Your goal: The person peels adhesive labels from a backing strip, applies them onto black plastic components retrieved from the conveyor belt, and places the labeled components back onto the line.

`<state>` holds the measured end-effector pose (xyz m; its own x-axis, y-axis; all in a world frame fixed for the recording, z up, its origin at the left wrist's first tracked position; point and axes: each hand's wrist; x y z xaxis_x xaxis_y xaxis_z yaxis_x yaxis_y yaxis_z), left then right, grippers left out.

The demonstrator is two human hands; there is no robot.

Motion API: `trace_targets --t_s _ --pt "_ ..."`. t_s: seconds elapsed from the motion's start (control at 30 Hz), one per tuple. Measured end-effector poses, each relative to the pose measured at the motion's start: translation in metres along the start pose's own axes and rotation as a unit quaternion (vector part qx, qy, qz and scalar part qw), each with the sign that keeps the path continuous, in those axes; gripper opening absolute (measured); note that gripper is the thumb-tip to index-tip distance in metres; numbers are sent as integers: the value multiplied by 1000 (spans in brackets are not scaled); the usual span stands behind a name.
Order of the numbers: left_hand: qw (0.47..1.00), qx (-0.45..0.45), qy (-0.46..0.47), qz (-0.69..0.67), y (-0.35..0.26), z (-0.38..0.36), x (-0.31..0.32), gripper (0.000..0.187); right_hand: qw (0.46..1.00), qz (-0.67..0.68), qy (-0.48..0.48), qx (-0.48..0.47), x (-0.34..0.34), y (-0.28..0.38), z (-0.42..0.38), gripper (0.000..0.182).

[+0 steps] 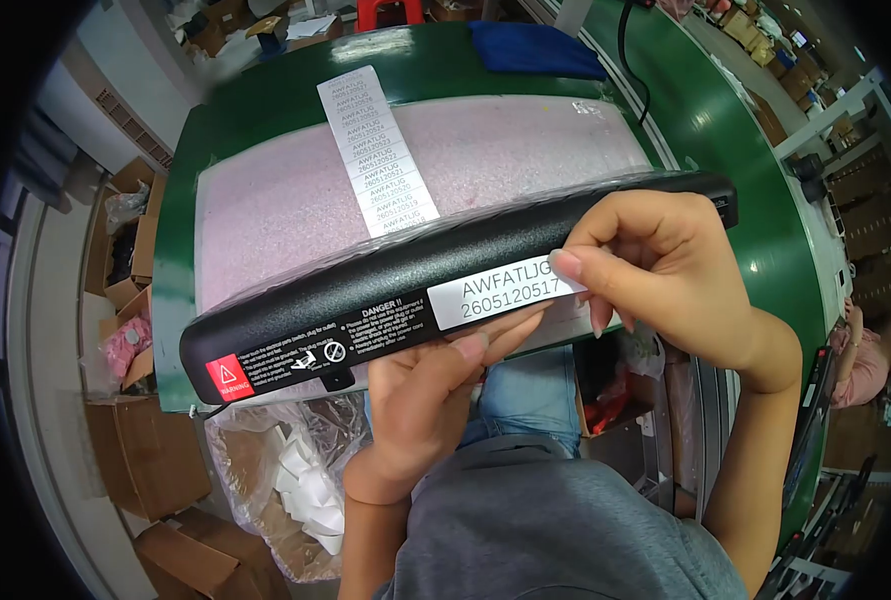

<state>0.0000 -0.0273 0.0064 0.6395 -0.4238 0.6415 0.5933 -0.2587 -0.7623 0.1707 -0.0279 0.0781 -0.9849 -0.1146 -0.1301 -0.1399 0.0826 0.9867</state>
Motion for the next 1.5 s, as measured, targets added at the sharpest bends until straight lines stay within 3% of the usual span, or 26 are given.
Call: trace_targets --t_s 0.53,0.67,0.8,1.0,1.1,1.13,1.23,1.5 --pt "999 46 9 -16 6 4 -1 37 1000 -1 -2 -2 -2 0 3 12" --pt "998 14 -36 49 5 6 2 37 1000 -2 -2 -4 -2 0 3 11" --pt "998 59 -28 3 11 9 -1 37 1000 -2 -6 3 -1 1 3 12" --pt "988 96 -83 90 15 16 1 35 999 -45 -8 -29 -4 -3 4 13" --pt "983 111 -90 115 19 18 -3 34 923 -298 -18 -245 -2 -5 8 14" --pt "982 113 -95 121 19 19 -4 34 922 -297 -22 -245 -2 -7 9 14" --pt "980 117 -97 131 17 20 -3 34 813 -433 -89 -379 2 -20 12 16" --pt "976 121 -115 136 17 20 1 35 788 -415 -125 -438 4 -32 18 19"
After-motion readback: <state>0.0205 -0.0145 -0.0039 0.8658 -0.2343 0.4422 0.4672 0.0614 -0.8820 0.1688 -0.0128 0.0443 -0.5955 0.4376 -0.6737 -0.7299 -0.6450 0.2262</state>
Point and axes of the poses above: each hand's wrist, its own z-axis towards the middle knuckle, its own x-axis out of the palm, y = z × x, and after that the axes turned 10 degrees about z, right-handed
